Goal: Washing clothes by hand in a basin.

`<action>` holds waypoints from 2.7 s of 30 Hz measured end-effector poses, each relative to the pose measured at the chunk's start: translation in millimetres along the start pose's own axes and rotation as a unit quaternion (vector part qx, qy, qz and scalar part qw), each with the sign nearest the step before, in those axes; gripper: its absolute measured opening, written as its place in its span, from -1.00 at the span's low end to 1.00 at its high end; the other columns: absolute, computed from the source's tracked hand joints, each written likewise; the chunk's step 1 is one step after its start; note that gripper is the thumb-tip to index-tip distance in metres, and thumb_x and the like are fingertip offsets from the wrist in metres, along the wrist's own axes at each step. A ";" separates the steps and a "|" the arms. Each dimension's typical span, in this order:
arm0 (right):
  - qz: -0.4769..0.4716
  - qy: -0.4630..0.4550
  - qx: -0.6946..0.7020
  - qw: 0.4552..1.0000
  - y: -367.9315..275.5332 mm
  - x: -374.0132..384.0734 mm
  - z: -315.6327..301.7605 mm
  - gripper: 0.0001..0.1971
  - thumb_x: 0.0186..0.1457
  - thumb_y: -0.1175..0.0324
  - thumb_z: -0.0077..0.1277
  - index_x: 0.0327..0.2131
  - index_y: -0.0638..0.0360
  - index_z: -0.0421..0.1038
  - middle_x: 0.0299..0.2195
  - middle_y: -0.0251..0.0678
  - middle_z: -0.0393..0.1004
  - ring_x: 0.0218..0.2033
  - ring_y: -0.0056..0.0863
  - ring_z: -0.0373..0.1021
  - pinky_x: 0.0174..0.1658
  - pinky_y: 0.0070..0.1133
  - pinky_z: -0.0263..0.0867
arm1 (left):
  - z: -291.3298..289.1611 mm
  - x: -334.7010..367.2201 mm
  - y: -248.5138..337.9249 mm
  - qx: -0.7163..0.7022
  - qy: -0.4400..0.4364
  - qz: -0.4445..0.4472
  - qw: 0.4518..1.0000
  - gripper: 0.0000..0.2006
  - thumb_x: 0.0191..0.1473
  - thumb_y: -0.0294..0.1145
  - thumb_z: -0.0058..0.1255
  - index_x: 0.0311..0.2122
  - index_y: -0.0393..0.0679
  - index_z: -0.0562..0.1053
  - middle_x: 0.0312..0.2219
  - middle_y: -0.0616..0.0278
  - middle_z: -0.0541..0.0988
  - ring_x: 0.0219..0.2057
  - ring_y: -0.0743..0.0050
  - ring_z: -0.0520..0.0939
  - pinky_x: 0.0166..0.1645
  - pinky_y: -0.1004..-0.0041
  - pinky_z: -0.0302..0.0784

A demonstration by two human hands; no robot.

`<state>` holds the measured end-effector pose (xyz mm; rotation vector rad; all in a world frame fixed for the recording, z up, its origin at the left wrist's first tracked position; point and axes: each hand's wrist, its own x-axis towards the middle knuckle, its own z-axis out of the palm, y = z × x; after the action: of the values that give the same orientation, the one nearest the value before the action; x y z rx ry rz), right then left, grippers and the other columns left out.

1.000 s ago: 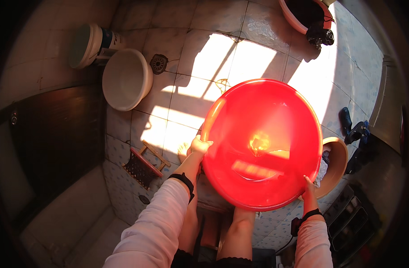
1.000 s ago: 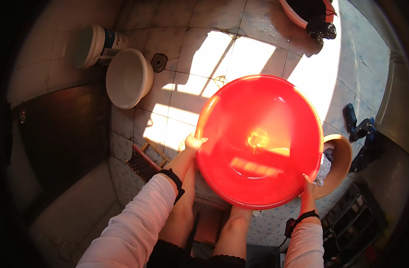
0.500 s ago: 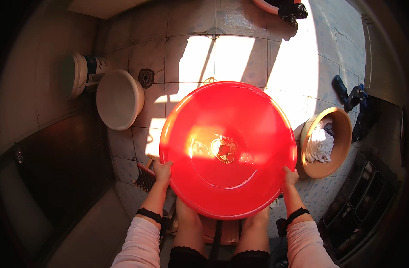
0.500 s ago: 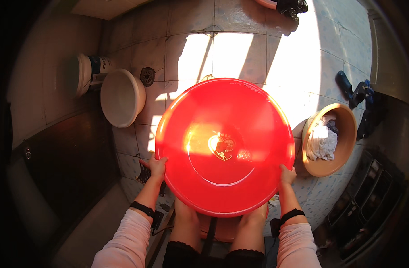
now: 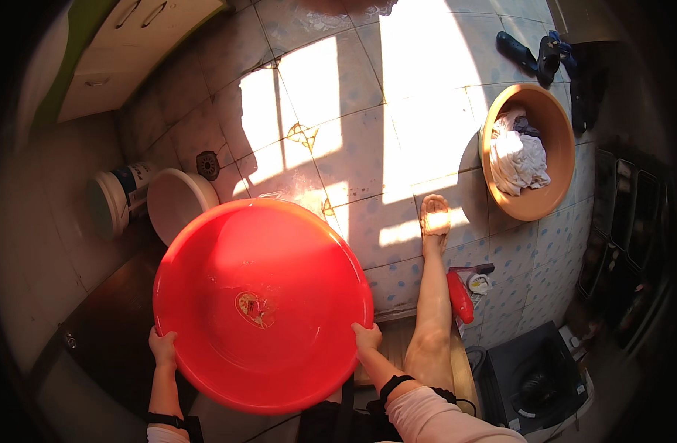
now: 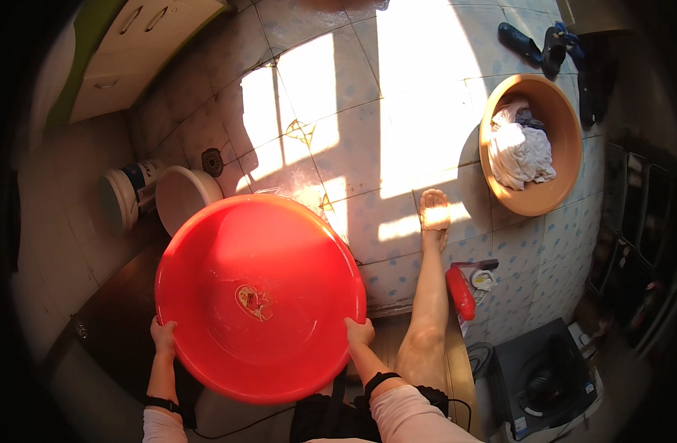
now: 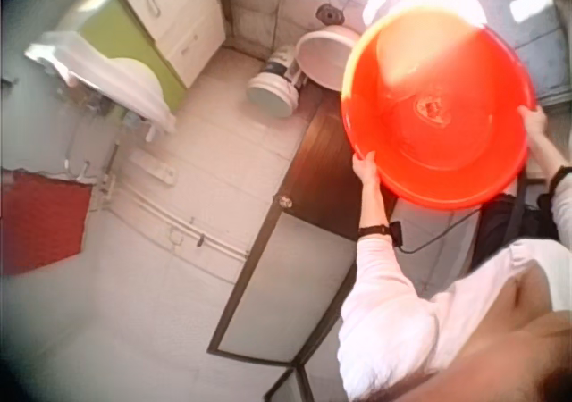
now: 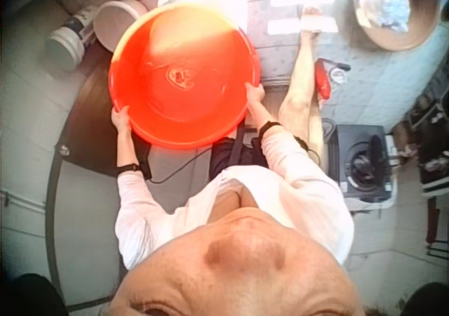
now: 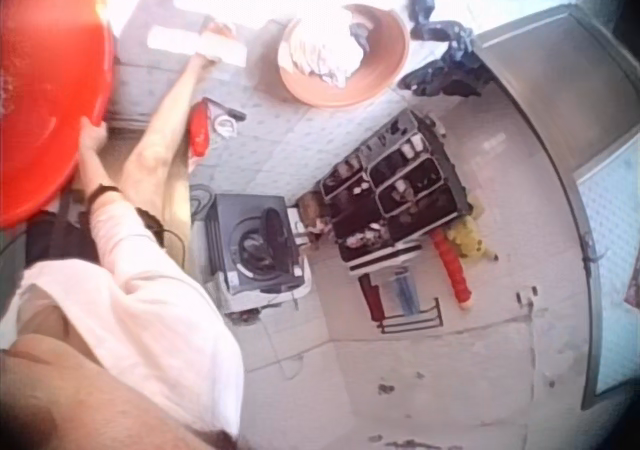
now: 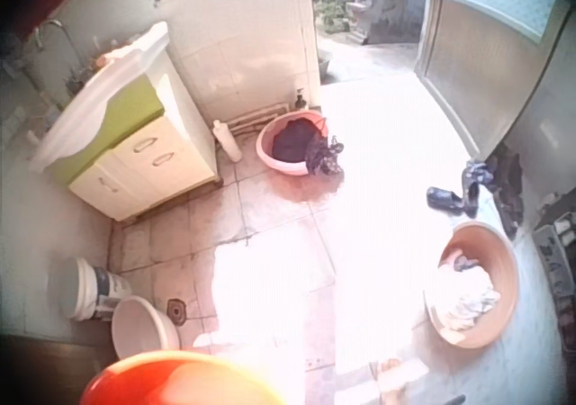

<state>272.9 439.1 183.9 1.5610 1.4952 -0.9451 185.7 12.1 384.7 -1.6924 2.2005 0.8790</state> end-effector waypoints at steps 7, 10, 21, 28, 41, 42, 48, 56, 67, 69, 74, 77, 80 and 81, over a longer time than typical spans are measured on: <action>0.103 -0.049 0.033 0.993 -27.0 44.3 9.2 -0.64 -0.29 0.41 0.15 -0.33 0.37 0.37 -0.36 -0.11 0.46 -0.38 -0.34 0.42 -0.32 -0.47 0.33 | 57.8 38.7 57.0 0.113 -0.038 -0.034 0.992 -0.69 -0.32 -0.65 -0.12 -0.31 -0.33 0.33 -0.48 0.10 0.47 -0.51 0.34 0.49 -0.40 0.43 0.42; 0.020 -0.042 0.103 0.994 -49.0 102.2 -12.4 -0.61 -0.30 0.41 0.15 -0.32 0.43 0.35 -0.37 -0.07 0.45 -0.38 -0.31 0.41 -0.32 -0.46 0.33 | 110.3 60.6 47.8 0.049 -0.060 -0.038 0.996 -0.72 -0.33 -0.66 -0.09 -0.36 -0.30 0.33 -0.54 0.15 0.46 -0.57 0.41 0.48 -0.47 0.46 0.41; -0.242 0.157 0.007 0.958 -204.1 122.2 -104.7 -0.64 -0.35 0.34 0.16 -0.39 0.31 0.39 -0.47 -0.19 0.49 -0.46 -0.38 0.44 -0.37 -0.52 0.34 | 226.7 74.5 -7.7 -0.190 -0.136 0.019 0.972 -0.70 -0.31 -0.66 -0.07 -0.32 -0.27 0.33 -0.49 0.21 0.47 -0.51 0.43 0.48 -0.41 0.47 0.41; -0.337 0.171 0.029 0.925 -211.9 90.5 -115.6 -0.70 -0.32 0.36 0.18 -0.44 0.28 0.37 -0.50 -0.22 0.48 -0.48 -0.44 0.42 -0.37 -0.53 0.32 | 226.0 60.2 -71.6 -0.356 -0.134 0.041 0.924 -0.52 -0.27 -0.62 -0.06 -0.10 -0.28 0.26 -0.30 0.16 0.46 -0.38 0.42 0.48 -0.31 0.47 0.42; -0.128 0.056 -0.085 0.987 -70.7 43.0 -64.0 -0.66 -0.31 0.33 0.18 -0.40 0.29 0.39 -0.46 -0.23 0.47 -0.45 -0.42 0.43 -0.40 -0.51 0.34 | 48.8 16.4 -37.9 -0.090 -0.025 -0.129 0.987 -0.44 -0.38 -0.67 -0.18 -0.08 -0.31 0.25 -0.30 0.03 0.43 -0.36 0.22 0.51 -0.28 0.37 0.49; -0.126 0.055 -0.083 0.987 -76.0 39.1 -62.3 -0.66 -0.31 0.33 0.18 -0.40 0.29 0.39 -0.46 -0.23 0.47 -0.45 -0.42 0.43 -0.40 -0.51 0.34 | 42.1 27.7 -41.7 -0.046 -0.014 -0.140 0.989 -0.45 -0.37 -0.67 -0.17 -0.08 -0.31 0.25 -0.33 0.04 0.44 -0.38 0.23 0.51 -0.31 0.36 0.49; -0.011 -0.095 0.045 0.994 -148.7 92.6 -43.2 -0.66 -0.19 0.31 0.14 -0.29 0.27 0.42 -0.38 -0.30 0.46 -0.39 -0.50 0.39 -0.35 -0.58 0.29 | 93.0 93.1 72.1 -0.102 -0.072 -0.094 0.988 -0.82 -0.35 -0.68 -0.12 -0.51 -0.19 0.30 -0.75 0.32 0.32 -0.79 0.55 0.30 -0.75 0.53 0.17; -0.109 -0.271 0.167 0.942 -308.7 169.0 -97.1 -0.88 -0.15 0.61 -0.05 -0.44 0.41 0.39 -0.48 -0.14 0.44 -0.43 -0.29 0.41 -0.33 -0.40 0.39 | 182.2 116.3 170.3 -0.233 -0.188 -0.136 0.944 -0.92 -0.35 -0.66 -0.09 -0.60 -0.39 0.41 -0.58 0.10 0.47 -0.49 0.26 0.49 -0.34 0.31 0.44; -0.460 0.043 0.026 0.886 -306.3 115.9 -159.0 -0.66 -0.24 0.53 0.11 -0.26 0.26 0.38 -0.39 -0.32 0.45 -0.38 -0.57 0.37 -0.31 -0.61 0.30 | 241.7 45.2 -1.3 -0.385 -0.282 -0.153 0.865 -0.71 -0.09 -0.56 -0.07 -0.18 -0.32 0.32 -0.34 0.05 0.49 -0.36 0.19 0.54 -0.23 0.24 0.49; -0.450 0.014 0.052 0.891 -292.3 110.2 -168.1 -0.62 -0.24 0.54 0.10 -0.21 0.24 0.36 -0.35 -0.33 0.44 -0.35 -0.56 0.37 -0.29 -0.61 0.30 | 245.8 27.1 -24.3 -0.344 -0.275 -0.156 0.884 -0.73 0.01 -0.45 -0.10 -0.15 -0.31 0.33 -0.33 0.08 0.49 -0.35 0.26 0.54 -0.24 0.29 0.49; -0.417 0.011 0.058 0.907 -265.2 80.6 -203.4 -0.63 -0.20 0.50 0.11 -0.22 0.27 0.35 -0.32 -0.30 0.44 -0.34 -0.49 0.37 -0.28 -0.57 0.31 | 247.3 -2.7 -38.1 -0.381 -0.283 -0.153 0.867 -0.75 0.02 -0.39 -0.08 -0.19 -0.28 0.37 -0.36 0.10 0.51 -0.37 0.31 0.53 -0.27 0.35 0.47; -0.366 0.050 -0.029 0.929 -272.4 47.4 -201.2 -0.65 -0.21 0.55 0.09 -0.23 0.30 0.36 -0.33 -0.28 0.44 -0.37 -0.47 0.39 -0.29 -0.56 0.33 | 241.5 -10.5 -34.5 -0.366 -0.216 -0.150 0.893 -0.77 0.02 -0.39 -0.08 -0.23 -0.31 0.39 -0.39 0.12 0.52 -0.42 0.34 0.53 -0.30 0.36 0.46; -0.308 -0.010 -0.048 0.950 -296.2 25.1 -185.6 -0.68 -0.22 0.58 0.08 -0.26 0.32 0.38 -0.38 -0.24 0.45 -0.42 -0.47 0.39 -0.33 -0.56 0.35 | 241.5 5.2 -62.2 -0.372 -0.189 -0.170 0.892 -0.79 0.02 -0.39 -0.07 -0.29 -0.34 0.41 -0.44 0.13 0.52 -0.46 0.37 0.53 -0.34 0.39 0.45; -0.311 -0.010 -0.051 0.949 -308.5 20.0 -178.7 -0.68 -0.22 0.58 0.08 -0.26 0.32 0.38 -0.38 -0.24 0.45 -0.42 -0.47 0.39 -0.33 -0.56 0.35 | 239.0 14.3 -58.8 -0.404 -0.192 -0.193 0.873 -0.79 0.02 -0.39 -0.06 -0.31 -0.34 0.41 -0.45 0.12 0.52 -0.47 0.36 0.53 -0.35 0.40 0.45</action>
<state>-33.5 615.6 233.6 1.0038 2.0380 -1.1928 194.6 130.8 168.9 -1.9206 1.2072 1.9690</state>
